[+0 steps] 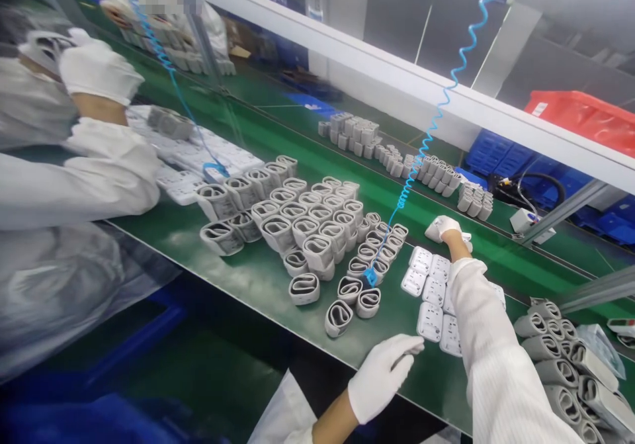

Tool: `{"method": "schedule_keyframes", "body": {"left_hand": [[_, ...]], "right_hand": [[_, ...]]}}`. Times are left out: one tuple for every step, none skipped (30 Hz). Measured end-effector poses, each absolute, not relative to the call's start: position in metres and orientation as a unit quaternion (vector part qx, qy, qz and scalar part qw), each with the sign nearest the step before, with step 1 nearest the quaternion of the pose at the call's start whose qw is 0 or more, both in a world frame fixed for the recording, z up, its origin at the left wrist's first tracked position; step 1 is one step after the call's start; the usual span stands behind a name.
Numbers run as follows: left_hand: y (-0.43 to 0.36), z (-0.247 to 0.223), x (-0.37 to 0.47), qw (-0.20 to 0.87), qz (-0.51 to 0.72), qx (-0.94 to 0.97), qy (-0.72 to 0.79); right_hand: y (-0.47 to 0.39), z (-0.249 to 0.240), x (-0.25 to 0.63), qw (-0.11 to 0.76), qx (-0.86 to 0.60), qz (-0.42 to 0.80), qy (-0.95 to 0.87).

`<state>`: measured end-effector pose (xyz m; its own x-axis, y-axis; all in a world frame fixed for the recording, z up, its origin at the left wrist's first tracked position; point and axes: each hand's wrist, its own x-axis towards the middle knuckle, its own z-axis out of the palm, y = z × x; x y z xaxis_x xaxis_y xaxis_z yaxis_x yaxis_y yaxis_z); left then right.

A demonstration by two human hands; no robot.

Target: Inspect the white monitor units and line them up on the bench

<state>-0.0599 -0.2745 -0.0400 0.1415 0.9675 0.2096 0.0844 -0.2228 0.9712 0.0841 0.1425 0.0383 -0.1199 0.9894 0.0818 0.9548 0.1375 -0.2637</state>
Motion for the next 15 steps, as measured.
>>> {"method": "schedule_keyframes", "body": {"left_hand": [[-0.274, -0.04, -0.06, 0.449, 0.489, 0.61, 0.432], [-0.274, -0.04, -0.06, 0.449, 0.488, 0.612, 0.431], [-0.274, -0.04, -0.059, 0.449, 0.488, 0.613, 0.429], [-0.274, -0.039, -0.059, 0.448, 0.488, 0.614, 0.428], [-0.274, -0.039, -0.059, 0.447, 0.489, 0.615, 0.427], [-0.274, -0.039, -0.059, 0.445, 0.491, 0.616, 0.426], [-0.274, -0.039, -0.058, 0.443, 0.492, 0.617, 0.425], [-0.275, -0.039, -0.058, 0.441, 0.493, 0.618, 0.425], [-0.275, -0.038, -0.058, 0.439, 0.495, 0.618, 0.425], [-0.275, -0.038, -0.059, 0.437, 0.497, 0.617, 0.425], [-0.275, -0.037, -0.059, 0.436, 0.499, 0.616, 0.426], [-0.275, -0.036, -0.059, 0.434, 0.501, 0.616, 0.426], [-0.274, -0.035, -0.059, 0.433, 0.502, 0.616, 0.426], [-0.273, -0.034, -0.059, 0.432, 0.504, 0.615, 0.426], [-0.273, -0.034, -0.058, 0.429, 0.506, 0.615, 0.427]], "right_hand": [[0.143, 0.041, 0.086, 0.095, -0.658, 0.073, -0.744], [0.144, 0.043, 0.088, 0.079, -0.659, 0.076, -0.744], [0.143, 0.046, 0.09, 0.07, -0.659, 0.078, -0.745], [0.141, 0.047, 0.091, 0.067, -0.657, 0.078, -0.746], [0.139, 0.048, 0.091, 0.069, -0.656, 0.078, -0.747], [0.136, 0.048, 0.09, 0.074, -0.655, 0.078, -0.748], [0.133, 0.048, 0.088, 0.081, -0.655, 0.08, -0.747], [0.13, 0.046, 0.085, 0.089, -0.655, 0.082, -0.746], [0.127, 0.044, 0.082, 0.097, -0.656, 0.087, -0.744], [0.125, 0.042, 0.078, 0.104, -0.657, 0.093, -0.741], [0.122, 0.04, 0.074, 0.111, -0.659, 0.101, -0.737], [0.12, 0.038, 0.07, 0.119, -0.662, 0.11, -0.732], [0.118, 0.037, 0.067, 0.13, -0.663, 0.119, -0.727], [0.116, 0.038, 0.064, 0.144, -0.664, 0.127, -0.723], [0.113, 0.04, 0.062, 0.163, -0.663, 0.134, -0.718]]}}
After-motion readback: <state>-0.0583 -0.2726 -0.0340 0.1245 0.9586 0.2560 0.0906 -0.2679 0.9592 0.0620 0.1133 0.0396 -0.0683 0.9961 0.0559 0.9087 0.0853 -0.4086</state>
